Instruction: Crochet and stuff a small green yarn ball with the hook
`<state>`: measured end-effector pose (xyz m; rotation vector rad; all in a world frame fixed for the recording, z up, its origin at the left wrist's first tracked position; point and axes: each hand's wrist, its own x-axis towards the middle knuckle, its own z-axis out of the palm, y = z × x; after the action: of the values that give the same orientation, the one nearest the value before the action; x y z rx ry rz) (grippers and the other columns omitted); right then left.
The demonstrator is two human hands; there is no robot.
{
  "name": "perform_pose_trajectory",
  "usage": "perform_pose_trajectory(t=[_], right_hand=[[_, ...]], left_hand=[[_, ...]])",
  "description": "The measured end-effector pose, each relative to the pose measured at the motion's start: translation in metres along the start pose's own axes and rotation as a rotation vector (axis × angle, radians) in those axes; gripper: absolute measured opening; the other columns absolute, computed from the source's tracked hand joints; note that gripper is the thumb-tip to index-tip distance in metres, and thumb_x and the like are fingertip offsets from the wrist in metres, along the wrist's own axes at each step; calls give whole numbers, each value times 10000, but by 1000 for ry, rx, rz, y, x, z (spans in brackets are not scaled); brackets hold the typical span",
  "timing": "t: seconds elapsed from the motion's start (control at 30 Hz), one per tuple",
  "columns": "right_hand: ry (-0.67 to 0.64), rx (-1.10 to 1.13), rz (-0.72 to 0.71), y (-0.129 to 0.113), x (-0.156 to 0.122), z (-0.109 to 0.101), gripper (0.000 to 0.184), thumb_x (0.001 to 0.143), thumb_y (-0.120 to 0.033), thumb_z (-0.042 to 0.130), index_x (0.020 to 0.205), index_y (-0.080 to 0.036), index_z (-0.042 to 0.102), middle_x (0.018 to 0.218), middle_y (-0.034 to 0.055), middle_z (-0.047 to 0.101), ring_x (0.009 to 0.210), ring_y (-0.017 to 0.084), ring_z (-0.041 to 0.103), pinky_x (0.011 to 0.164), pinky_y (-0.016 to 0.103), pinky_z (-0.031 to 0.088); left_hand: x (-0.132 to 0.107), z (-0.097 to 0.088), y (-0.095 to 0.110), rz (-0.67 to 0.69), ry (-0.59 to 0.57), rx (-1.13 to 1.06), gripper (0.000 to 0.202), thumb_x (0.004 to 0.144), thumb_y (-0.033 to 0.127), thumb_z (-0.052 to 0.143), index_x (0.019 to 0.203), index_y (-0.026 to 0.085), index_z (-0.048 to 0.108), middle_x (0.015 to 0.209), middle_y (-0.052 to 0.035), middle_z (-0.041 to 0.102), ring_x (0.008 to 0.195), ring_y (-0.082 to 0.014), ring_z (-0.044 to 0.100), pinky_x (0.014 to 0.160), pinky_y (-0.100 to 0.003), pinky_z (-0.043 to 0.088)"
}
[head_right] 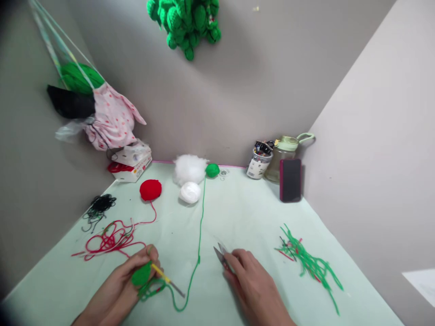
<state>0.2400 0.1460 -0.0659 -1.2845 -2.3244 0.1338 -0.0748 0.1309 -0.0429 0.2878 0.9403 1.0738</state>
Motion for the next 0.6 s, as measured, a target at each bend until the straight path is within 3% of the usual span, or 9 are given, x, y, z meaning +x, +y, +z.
perform_pose_trajectory(t=[0.23, 0.6], right_hand=[[-38, 36, 5, -1, -1, -3, 216, 1098, -306, 467, 1186, -261, 659, 1094, 101, 743, 890, 225, 775, 751, 330, 662], [-180, 10, 85, -11, 7, -11, 244, 1070, -233, 489, 1204, -223, 693, 1117, 129, 706, 953, 267, 728, 819, 400, 618]], left_hand=[[-11, 12, -8, 35, -83, 80, 119, 773, 254, 839, 779, 160, 766, 776, 5, 580, 702, -140, 569, 720, -276, 474], [-12, 12, -12, 65, -201, 146, 74, 808, 217, 790, 823, 151, 762, 631, 42, 512, 586, -110, 487, 670, -250, 490]])
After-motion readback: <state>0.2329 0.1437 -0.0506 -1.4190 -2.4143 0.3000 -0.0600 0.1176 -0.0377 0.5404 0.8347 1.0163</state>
